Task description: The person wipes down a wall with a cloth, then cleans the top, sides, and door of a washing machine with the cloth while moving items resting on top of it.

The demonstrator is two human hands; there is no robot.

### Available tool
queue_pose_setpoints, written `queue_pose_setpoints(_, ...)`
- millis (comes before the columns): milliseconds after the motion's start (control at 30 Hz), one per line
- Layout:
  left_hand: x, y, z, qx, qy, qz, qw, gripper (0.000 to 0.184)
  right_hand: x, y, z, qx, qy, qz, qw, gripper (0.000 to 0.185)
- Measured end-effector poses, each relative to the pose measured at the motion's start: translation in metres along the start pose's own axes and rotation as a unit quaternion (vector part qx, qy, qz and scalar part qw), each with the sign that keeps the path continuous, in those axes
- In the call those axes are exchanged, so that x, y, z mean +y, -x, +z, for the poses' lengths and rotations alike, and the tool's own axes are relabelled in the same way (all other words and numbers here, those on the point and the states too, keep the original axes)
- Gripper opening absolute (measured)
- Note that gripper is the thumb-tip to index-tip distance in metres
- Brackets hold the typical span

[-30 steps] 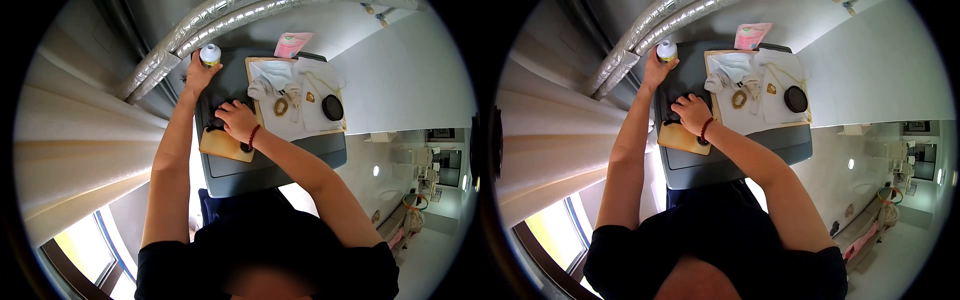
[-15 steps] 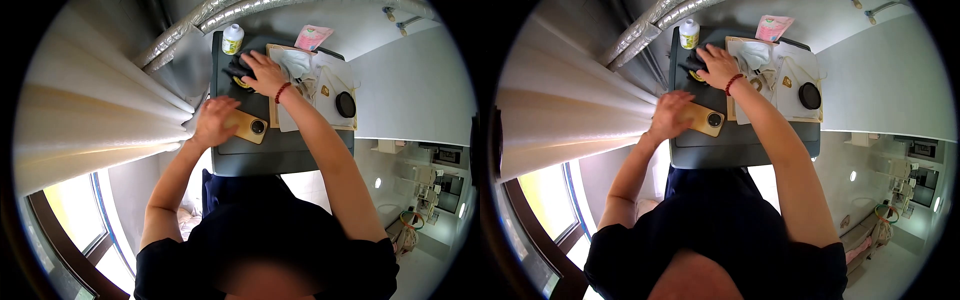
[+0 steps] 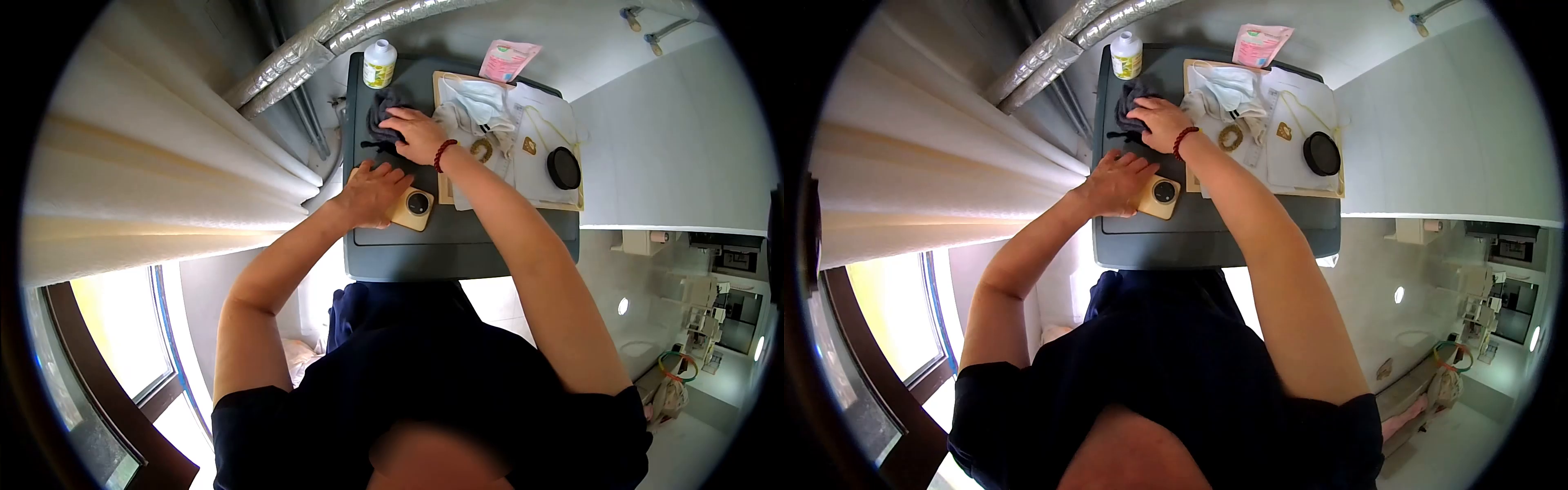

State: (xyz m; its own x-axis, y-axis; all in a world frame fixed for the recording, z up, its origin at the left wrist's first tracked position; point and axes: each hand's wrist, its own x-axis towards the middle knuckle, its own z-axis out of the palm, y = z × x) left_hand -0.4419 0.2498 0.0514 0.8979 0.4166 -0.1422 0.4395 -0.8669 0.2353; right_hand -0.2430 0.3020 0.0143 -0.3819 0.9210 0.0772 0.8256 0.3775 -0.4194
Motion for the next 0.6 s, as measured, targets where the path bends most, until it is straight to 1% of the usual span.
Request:
queue_pose_setpoints(100,0.006,0.005,-0.004,-0.012,-0.014,0.002,1.0,0.088,-0.004,0.006,0.008,-0.003,-0.009,-0.101,0.995,0.042)
queue_pose_setpoints(133,0.008,0.008,-0.006,-0.021,-0.014,0.001,1.0,0.087,-0.01,0.013,0.01,0.019,-0.016,-0.112,0.993,0.04)
queue_pose_setpoints(267,0.015,0.028,-0.007,-0.02,0.009,0.013,1.0,0.082,-0.023,0.037,0.01,0.007,-0.03,-0.124,0.992,0.032)
queue_pose_setpoints(367,0.025,0.053,-0.021,-0.028,0.08,0.0,0.996,0.082,-0.035,0.056,0.007,-0.022,-0.044,-0.114,0.992,0.024)
queue_pose_setpoints(400,0.028,0.064,-0.027,-0.018,0.098,-0.007,0.995,0.076,-0.044,0.064,0.001,-0.039,-0.058,-0.104,0.992,0.022)
queue_pose_setpoints(433,0.029,0.074,-0.032,-0.017,0.129,-0.021,0.991,0.076,-0.048,0.068,-0.004,-0.057,-0.071,-0.095,0.991,0.021)
queue_pose_setpoints(467,0.03,0.084,-0.037,-0.017,0.159,-0.036,0.986,0.077,-0.047,0.07,-0.002,-0.067,-0.093,-0.148,0.982,0.019)
queue_pose_setpoints(500,0.029,0.093,-0.044,-0.017,0.19,-0.051,0.98,0.077,-0.045,0.075,-0.002,-0.082,-0.112,-0.134,0.981,0.019)
queue_pose_setpoints(533,0.027,0.101,-0.053,-0.043,0.239,-0.088,0.966,0.078,-0.051,0.08,-0.01,-0.097,-0.131,-0.121,0.979,0.019)
queue_pose_setpoints(567,0.019,0.109,-0.049,-0.016,0.294,-0.091,0.951,0.078,-0.056,0.081,-0.016,-0.111,-0.149,-0.108,0.977,0.02)
queue_pose_setpoints(600,0.009,0.119,-0.041,0.01,0.35,-0.093,0.932,0.079,-0.051,0.073,-0.022,-0.058,-0.143,-0.13,0.979,0.02)
